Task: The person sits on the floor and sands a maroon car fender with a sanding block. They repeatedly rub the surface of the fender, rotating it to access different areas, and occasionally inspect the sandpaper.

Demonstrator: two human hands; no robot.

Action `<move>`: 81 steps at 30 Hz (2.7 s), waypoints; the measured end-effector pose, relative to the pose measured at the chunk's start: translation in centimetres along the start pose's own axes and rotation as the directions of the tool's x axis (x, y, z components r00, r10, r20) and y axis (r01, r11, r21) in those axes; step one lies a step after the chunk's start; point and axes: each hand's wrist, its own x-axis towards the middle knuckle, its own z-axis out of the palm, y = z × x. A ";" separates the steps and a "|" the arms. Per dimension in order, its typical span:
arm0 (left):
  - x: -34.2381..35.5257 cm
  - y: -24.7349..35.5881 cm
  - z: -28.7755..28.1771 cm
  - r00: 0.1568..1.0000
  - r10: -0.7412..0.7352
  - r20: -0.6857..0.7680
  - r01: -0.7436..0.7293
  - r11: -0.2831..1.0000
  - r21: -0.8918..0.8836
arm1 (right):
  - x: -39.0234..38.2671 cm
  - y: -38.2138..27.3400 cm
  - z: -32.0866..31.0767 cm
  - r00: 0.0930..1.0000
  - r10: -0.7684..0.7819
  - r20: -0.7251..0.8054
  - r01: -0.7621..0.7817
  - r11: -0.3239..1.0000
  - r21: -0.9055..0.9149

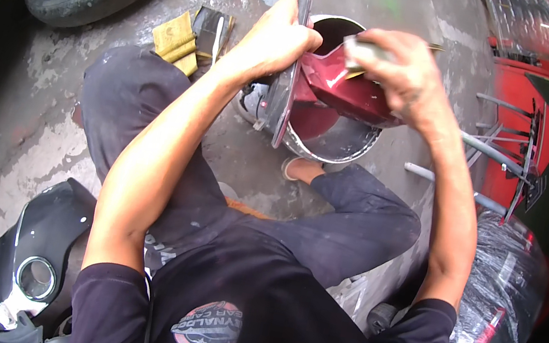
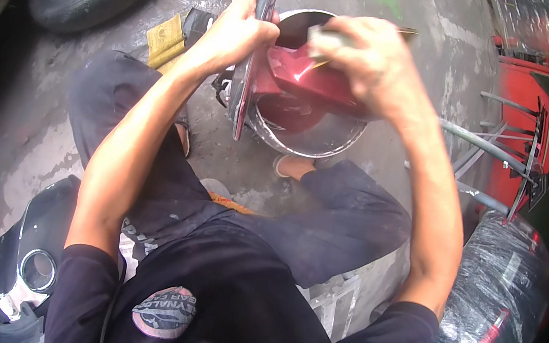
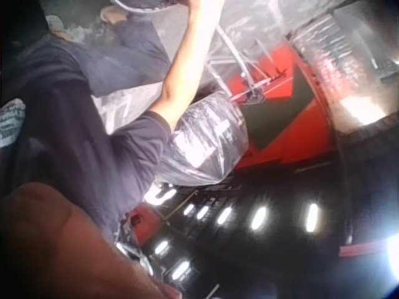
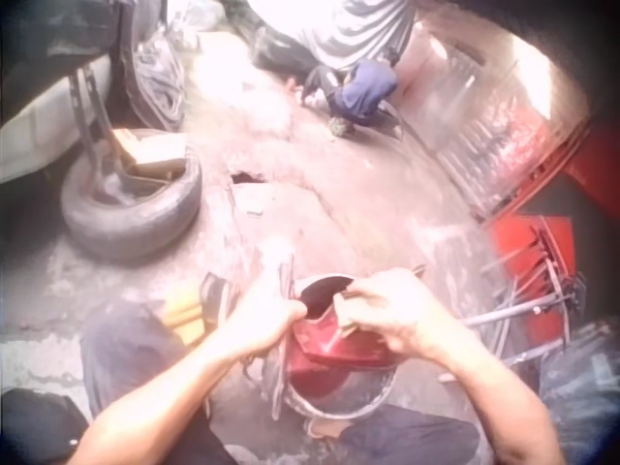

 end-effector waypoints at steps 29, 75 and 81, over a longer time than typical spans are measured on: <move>1.0 -1.5 -0.2 1.000 -0.013 -0.002 0.013 1.000 0.001 | -1.8 -0.2 2.8 0.991 -0.017 -0.132 0.025 0.998 0.057; -2.7 1.3 0.9 0.990 0.135 0.049 -0.130 0.988 -0.081 | -4.5 -8.5 -2.5 0.672 0.601 0.433 -0.649 0.759 -0.047; -3.7 2.0 1.5 0.981 0.186 0.051 -0.183 0.981 -0.057 | -4.6 -12.3 1.6 0.773 0.541 0.331 -0.590 0.805 0.062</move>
